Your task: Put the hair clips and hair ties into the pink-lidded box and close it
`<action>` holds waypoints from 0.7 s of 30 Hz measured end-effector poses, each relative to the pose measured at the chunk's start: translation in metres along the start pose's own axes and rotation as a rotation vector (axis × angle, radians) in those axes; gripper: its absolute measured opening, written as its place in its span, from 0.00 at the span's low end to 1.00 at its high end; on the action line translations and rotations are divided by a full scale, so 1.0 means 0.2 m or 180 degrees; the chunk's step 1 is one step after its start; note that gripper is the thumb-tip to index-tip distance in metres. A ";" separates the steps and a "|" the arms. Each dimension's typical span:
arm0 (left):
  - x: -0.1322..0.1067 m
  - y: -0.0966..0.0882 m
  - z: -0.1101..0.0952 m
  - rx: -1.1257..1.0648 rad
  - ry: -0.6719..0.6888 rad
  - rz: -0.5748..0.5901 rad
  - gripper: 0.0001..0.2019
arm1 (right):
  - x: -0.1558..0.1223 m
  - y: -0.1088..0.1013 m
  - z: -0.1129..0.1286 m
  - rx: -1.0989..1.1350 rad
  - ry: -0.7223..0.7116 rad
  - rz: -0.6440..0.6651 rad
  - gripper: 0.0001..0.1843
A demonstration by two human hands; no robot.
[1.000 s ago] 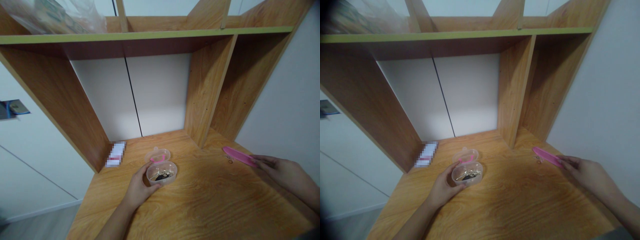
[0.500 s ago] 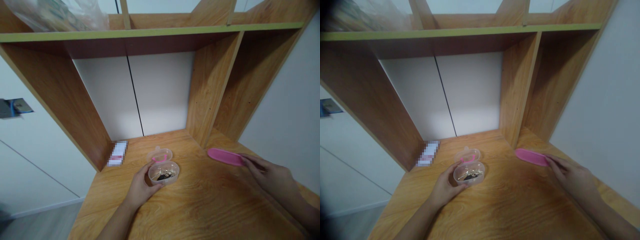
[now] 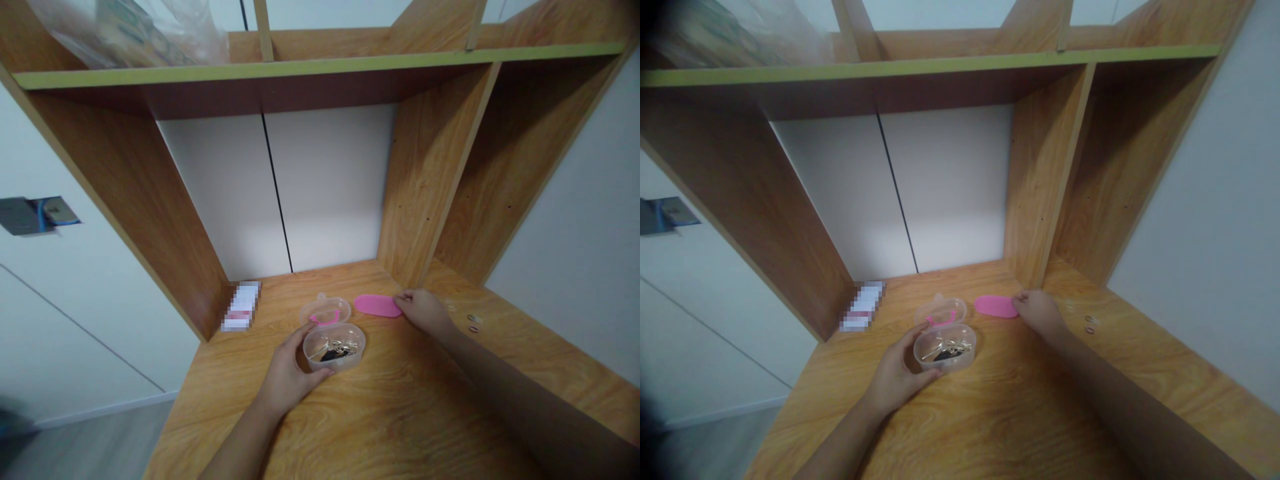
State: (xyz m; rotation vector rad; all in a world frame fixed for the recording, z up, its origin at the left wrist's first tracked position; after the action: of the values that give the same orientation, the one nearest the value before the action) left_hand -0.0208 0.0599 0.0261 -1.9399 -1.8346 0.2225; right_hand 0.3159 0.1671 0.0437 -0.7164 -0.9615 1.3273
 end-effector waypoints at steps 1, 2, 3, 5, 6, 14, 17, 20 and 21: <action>0.00 0.00 0.00 -0.0001 0.0004 0.0000 0.40 | 0.03 0.03 0.03 0.0002 0.0005 0.0003 0.15; 0.00 0.00 0.00 -0.0003 0.0002 0.0006 0.40 | 0.06 0.05 0.05 0.0018 0.0004 0.0009 0.15; 0.00 0.00 0.00 -0.0006 -0.0010 0.0016 0.40 | 0.09 0.08 0.07 0.0037 0.0007 0.0020 0.15; 0.01 0.00 0.00 -0.0018 -0.0045 0.0043 0.40 | 0.14 0.12 0.10 0.0073 0.0018 0.0041 0.13; 0.01 0.00 0.00 -0.0034 -0.0058 0.0054 0.41 | 0.16 0.14 0.11 0.0090 0.0023 0.0048 0.12; 0.02 0.00 0.01 -0.0074 -0.0036 0.0053 0.41 | 0.20 0.13 0.20 0.0344 -0.0040 -0.0029 0.14; 0.02 0.00 0.01 -0.0025 -0.0007 0.0044 0.41 | 0.05 0.09 0.31 0.0561 -0.0179 -0.0185 0.14; 0.02 0.00 0.00 -0.0016 0.0033 0.0050 0.41 | -0.32 0.09 0.46 0.1970 -0.0569 0.0586 0.16; 0.02 0.00 0.00 -0.0011 0.0029 0.0055 0.40 | -0.49 0.10 0.51 0.2512 -0.0661 0.1113 0.15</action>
State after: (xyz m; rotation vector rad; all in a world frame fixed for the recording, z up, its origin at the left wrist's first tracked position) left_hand -0.0202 0.0632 0.0268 -1.9564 -1.8142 0.2158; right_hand 0.2185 0.0630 0.0572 -0.1325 -0.3979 1.9450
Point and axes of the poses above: each hand's wrist, its own x-axis towards the middle knuckle, its own y-axis out of the palm, z = x × y, the point moved 4 cm from there along x, towards the middle knuckle, and after that the axes turned 8 degrees about -y, right-handed, at the moved point
